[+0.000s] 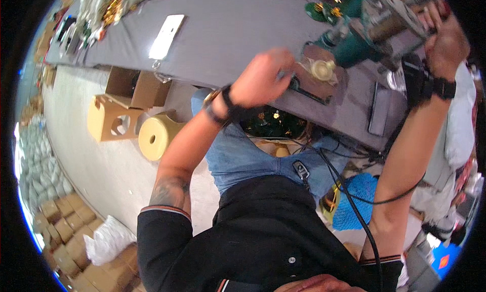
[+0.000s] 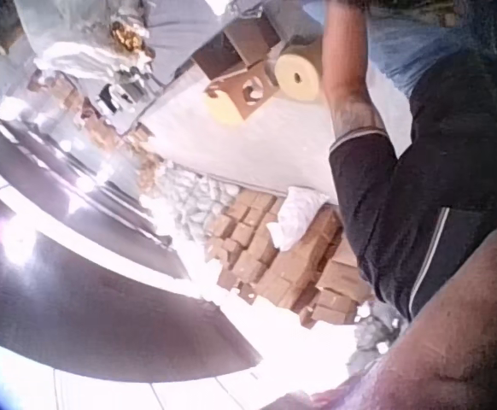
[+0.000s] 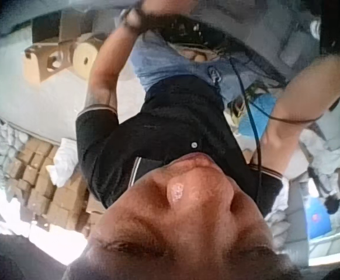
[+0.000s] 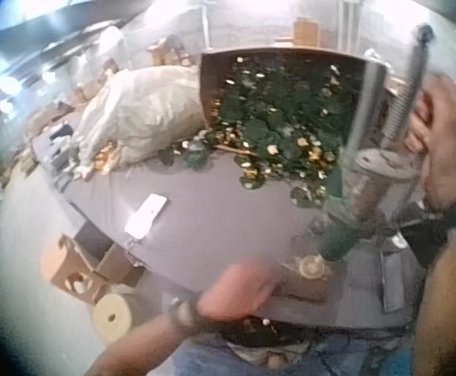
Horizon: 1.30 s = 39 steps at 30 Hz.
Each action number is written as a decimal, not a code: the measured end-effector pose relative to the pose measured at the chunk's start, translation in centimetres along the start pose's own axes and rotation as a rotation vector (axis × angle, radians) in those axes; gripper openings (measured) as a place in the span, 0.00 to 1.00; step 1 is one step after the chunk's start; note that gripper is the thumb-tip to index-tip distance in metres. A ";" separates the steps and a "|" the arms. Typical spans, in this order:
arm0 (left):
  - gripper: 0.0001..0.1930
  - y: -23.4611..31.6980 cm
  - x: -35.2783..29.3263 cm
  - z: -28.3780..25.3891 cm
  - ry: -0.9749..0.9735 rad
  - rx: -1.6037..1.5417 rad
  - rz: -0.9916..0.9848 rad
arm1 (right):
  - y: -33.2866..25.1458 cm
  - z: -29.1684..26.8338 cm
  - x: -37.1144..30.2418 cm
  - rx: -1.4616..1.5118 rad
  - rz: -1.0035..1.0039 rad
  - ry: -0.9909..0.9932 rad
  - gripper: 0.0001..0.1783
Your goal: Using a manual hand press to attach decorative gold studs to green plastic caps.
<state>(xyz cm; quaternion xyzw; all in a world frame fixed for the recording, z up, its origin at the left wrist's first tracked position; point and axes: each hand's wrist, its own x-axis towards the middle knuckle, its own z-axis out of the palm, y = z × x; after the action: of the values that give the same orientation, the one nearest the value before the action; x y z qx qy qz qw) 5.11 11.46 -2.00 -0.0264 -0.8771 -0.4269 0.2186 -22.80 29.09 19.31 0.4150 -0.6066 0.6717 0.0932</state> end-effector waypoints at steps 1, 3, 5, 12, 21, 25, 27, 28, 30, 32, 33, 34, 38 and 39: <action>0.12 -1.5 2.6 0.2 0.126 0.026 -0.046 | 0.9 -0.6 -0.5 -0.092 0.014 0.029 0.12; 0.14 -5.3 8.1 1.3 0.335 0.028 -0.119 | 1.2 -0.5 -1.1 -0.291 0.039 0.095 0.16; 0.20 -8.8 13.4 2.9 0.374 0.170 -0.121 | -1.0 1.2 -0.9 -0.164 0.074 0.068 0.15; 0.20 -14.2 20.3 4.8 0.106 0.410 -0.396 | -2.3 4.0 -1.3 0.104 0.058 0.236 0.07; 0.17 -9.6 9.9 0.2 0.266 0.418 -0.267 | -1.1 2.1 -1.0 0.045 0.168 0.135 0.17; 0.19 -5.3 4.8 -2.0 0.105 0.583 -0.451 | -1.7 3.4 -1.2 0.053 0.147 0.149 0.16; 0.17 -4.4 3.0 -2.6 0.145 0.610 -0.420 | -2.7 4.9 -2.0 -0.019 -0.015 0.259 0.10; 0.15 -3.8 2.4 -2.6 0.188 0.636 -0.389 | -3.1 5.4 -2.3 -0.026 -0.016 0.262 0.10; 0.14 -2.0 1.9 -2.2 0.202 0.389 -0.298 | -3.6 6.1 -3.0 -0.072 -0.047 0.283 0.09; 0.14 -0.8 2.4 -1.0 0.164 0.131 -0.122 | -3.0 5.4 -3.0 -0.051 -0.087 0.216 0.09; 0.14 -0.2 3.0 0.1 0.108 0.175 -0.060 | -2.6 4.6 -2.7 -0.030 -0.125 0.150 0.09; 0.14 0.0 3.5 1.4 0.111 0.187 -0.007 | -2.0 3.5 -2.1 -0.030 -0.130 0.143 0.09; 0.13 0.5 5.1 4.6 0.024 0.166 0.018 | -3.1 5.1 -2.5 -0.028 0.037 0.229 0.12; 0.13 0.0 4.5 4.4 0.035 0.181 -0.005 | -3.5 7.2 -3.4 -0.076 -0.051 0.324 0.10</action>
<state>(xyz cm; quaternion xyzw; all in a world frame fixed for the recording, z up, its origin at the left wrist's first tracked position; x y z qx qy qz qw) -0.49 14.17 -2.51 0.0031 -0.9082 -0.3467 0.2343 -15.28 24.84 19.06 0.3127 -0.5978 0.7038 0.2227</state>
